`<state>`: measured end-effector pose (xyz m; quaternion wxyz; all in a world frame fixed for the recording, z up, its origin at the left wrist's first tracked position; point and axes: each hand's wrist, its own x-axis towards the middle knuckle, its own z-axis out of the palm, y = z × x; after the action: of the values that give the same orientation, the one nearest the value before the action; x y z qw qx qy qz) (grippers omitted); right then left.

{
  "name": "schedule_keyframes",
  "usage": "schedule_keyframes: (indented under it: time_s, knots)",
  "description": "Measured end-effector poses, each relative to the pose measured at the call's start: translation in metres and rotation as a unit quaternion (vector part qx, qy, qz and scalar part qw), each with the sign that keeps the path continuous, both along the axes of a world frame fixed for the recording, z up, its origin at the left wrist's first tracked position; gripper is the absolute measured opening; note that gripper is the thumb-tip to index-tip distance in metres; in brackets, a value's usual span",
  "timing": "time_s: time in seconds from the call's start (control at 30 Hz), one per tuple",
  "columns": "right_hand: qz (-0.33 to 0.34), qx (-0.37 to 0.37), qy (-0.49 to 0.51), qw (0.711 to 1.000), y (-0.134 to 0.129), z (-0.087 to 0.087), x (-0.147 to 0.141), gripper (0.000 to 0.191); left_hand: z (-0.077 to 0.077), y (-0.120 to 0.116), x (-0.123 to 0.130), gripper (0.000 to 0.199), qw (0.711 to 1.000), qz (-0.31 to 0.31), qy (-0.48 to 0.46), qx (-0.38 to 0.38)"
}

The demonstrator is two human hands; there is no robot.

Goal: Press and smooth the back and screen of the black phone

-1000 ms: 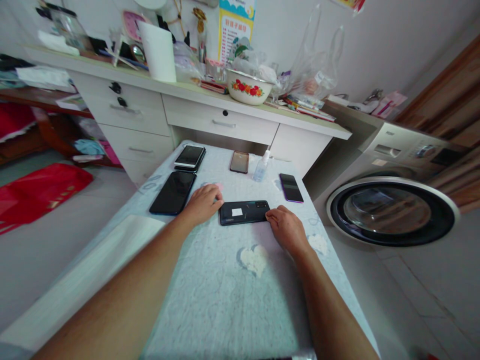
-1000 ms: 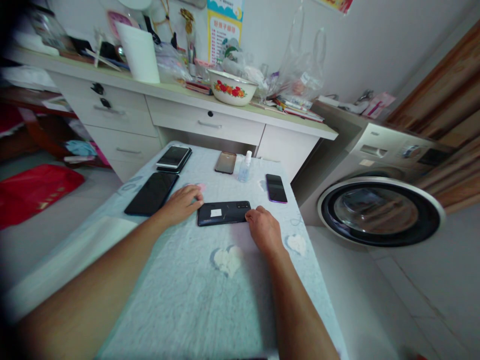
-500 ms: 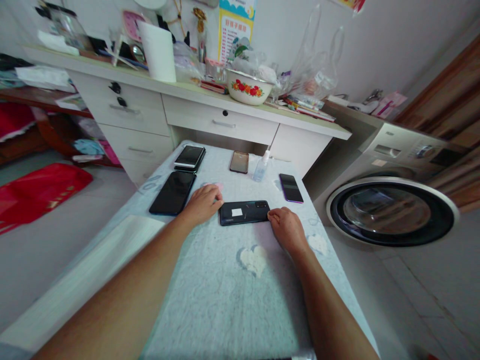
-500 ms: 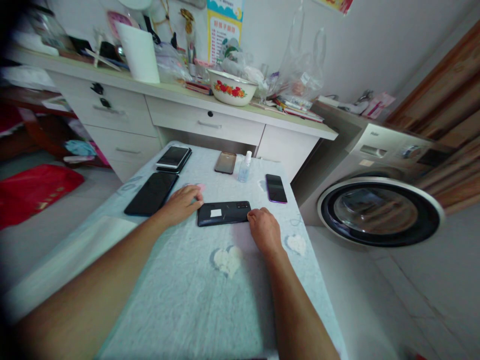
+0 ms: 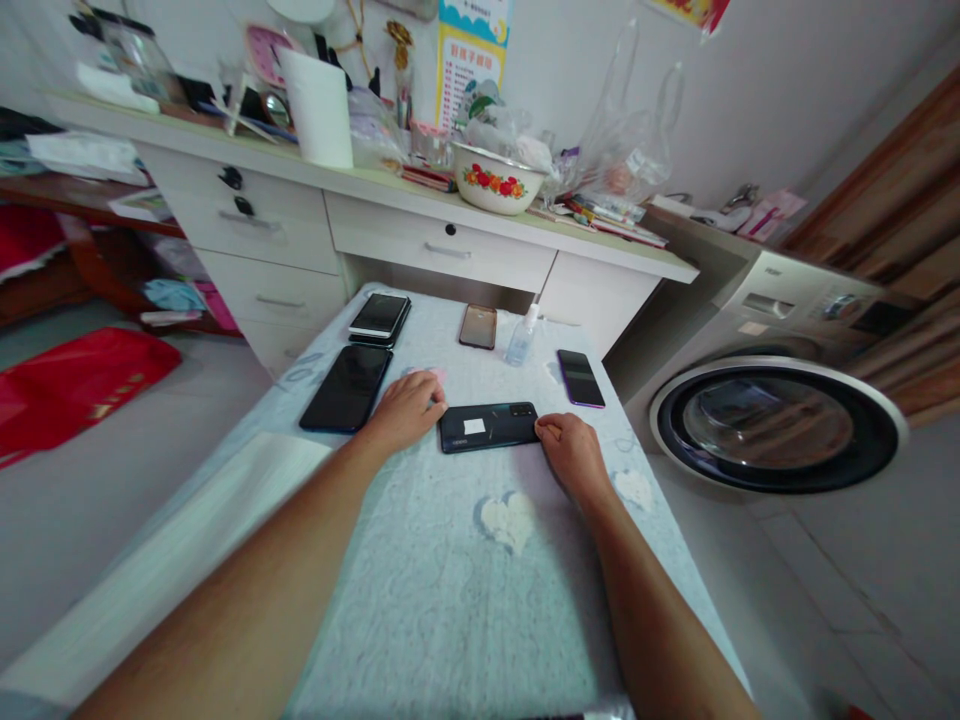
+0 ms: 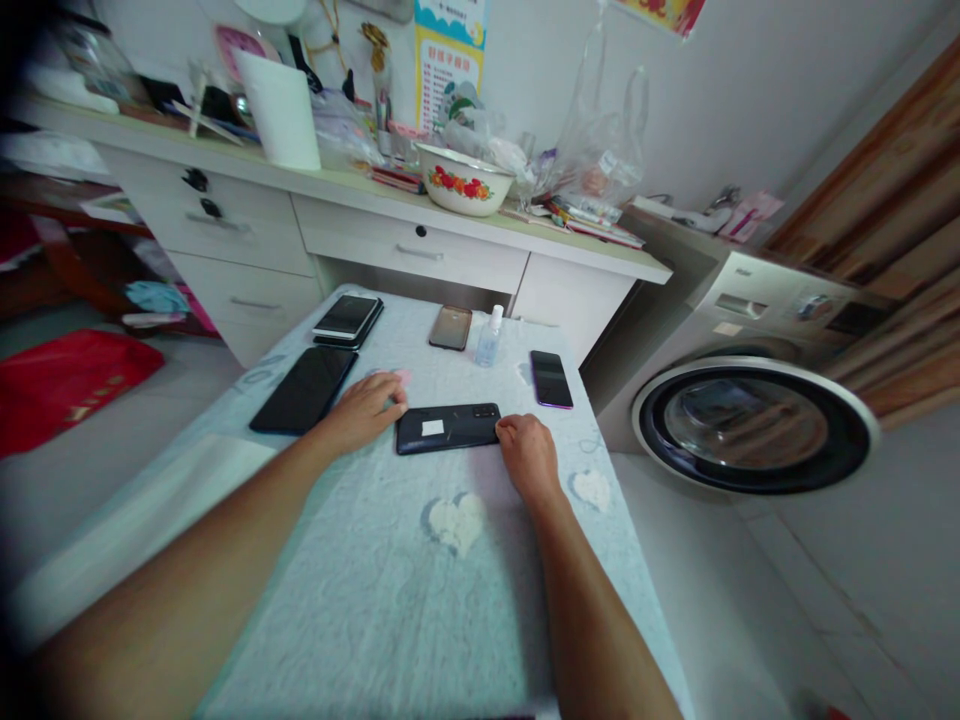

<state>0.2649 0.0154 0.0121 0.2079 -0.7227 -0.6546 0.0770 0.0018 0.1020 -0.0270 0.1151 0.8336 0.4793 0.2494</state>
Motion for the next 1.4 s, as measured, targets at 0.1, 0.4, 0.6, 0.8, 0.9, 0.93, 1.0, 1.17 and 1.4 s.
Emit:
schedule_keyframes:
  time_s: [0.1, 0.4, 0.6, 0.8, 0.9, 0.93, 1.0, 1.17, 1.4]
  knots:
    - [-0.001, -0.007, -0.008, 1.0, 0.003, 0.0, 0.0, 0.024, 0.0, 0.0, 0.0, 0.011, 1.0, 0.003, 0.003, 0.0]
    - [0.014, -0.063, -0.079, 0.995, 0.015, 0.01, 0.0, 0.023, 0.0, -0.001, 0.0, 0.01, 1.0, 0.009, 0.003, 0.001]
    - [0.003, -0.09, -0.09, 0.992, 0.026, 0.014, -0.002, 0.023, 0.005, -0.003, 0.001, 0.009, 1.0, 0.011, 0.012, -0.004]
    - [-0.012, -0.074, -0.044, 0.996, 0.031, 0.008, -0.001, 0.022, 0.008, -0.005, 0.001, 0.009, 1.0, 0.005, 0.002, -0.008]
    - [-0.015, -0.061, -0.026, 0.998, 0.033, 0.005, -0.001, 0.022, 0.008, -0.005, 0.001, 0.008, 1.0, 0.005, 0.0, -0.005]
    - [-0.016, -0.057, -0.02, 0.998, 0.034, 0.004, -0.001, 0.022, 0.009, -0.005, 0.001, 0.008, 1.0, 0.006, 0.001, -0.006]
    - [-0.017, -0.05, -0.012, 0.999, 0.035, 0.003, -0.002, 0.023, 0.009, -0.005, 0.001, 0.008, 1.0, 0.005, 0.003, -0.008]
    - [-0.008, -0.029, -0.008, 0.999, 0.036, 0.001, -0.002, 0.024, 0.01, -0.005, 0.002, 0.008, 1.0, 0.003, 0.012, -0.014]
    - [-0.005, -0.045, -0.009, 0.999, 0.03, 0.001, 0.004, 0.021, 0.004, -0.003, 0.001, 0.008, 1.0, 0.006, 0.015, -0.007]
